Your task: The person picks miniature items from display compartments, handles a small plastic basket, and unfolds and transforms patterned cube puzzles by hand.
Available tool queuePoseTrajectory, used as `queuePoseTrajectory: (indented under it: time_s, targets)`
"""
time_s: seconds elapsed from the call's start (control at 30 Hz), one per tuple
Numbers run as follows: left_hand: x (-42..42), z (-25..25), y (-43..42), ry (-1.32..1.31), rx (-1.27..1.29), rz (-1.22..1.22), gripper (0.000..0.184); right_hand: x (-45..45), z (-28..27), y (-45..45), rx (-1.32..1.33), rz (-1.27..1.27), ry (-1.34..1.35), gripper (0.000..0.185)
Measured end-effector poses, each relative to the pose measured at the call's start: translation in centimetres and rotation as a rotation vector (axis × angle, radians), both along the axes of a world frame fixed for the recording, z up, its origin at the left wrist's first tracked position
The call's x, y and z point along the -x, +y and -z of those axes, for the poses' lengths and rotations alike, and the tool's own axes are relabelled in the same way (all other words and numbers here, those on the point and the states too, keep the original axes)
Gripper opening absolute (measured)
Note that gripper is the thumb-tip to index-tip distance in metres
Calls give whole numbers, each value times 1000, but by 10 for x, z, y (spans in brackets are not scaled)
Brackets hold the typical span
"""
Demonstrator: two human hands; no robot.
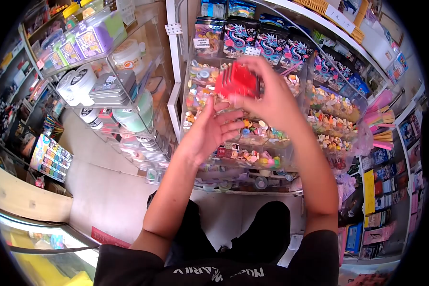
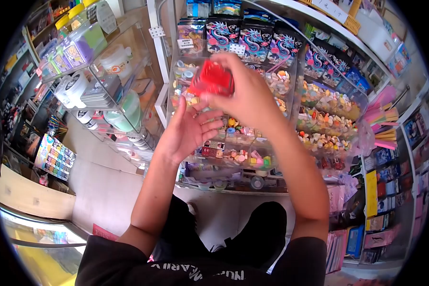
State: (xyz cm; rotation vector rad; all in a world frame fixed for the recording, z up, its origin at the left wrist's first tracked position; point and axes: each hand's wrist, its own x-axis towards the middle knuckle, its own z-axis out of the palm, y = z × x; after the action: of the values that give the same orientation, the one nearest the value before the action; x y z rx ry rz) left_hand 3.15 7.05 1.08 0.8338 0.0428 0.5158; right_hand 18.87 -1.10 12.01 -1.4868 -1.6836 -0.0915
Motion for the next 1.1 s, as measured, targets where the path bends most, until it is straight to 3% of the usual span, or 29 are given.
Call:
queuePoseTrajectory:
  time_s: [0.07, 0.13, 0.3, 0.47, 0.7, 0.8, 1.03, 1.1]
  targets:
    - [-1, -2, -1, 16, -69, -201, 53, -14, -24, 44, 18, -2, -71, 60]
    - [2, -3, -1, -22, -81, -204, 51, -25, -29, 79, 19, 1, -122, 59]
    - [10, -9, 2, -86, -63, -229, 44, -24, -23, 122, -152, 178, -592, 58]
    - [15, -7, 6, -66, -84, -273, 40, -13, -17, 127, 41, 284, -730, 63]
    - [14, -8, 5, -31, -68, -282, 37, -3, -4, 114, -128, 283, -688, 52]
    - [12, -5, 8, -38, -75, -309, 33, 11, 0, 93, -276, 219, -591, 27]
    - [6, 2, 18, -77, -47, -675, 16, 30, 50, 2, -172, 96, -504, 15]
    - [6, -1, 15, -85, -85, -711, 18, 27, 62, -25, 63, 130, -345, 8]
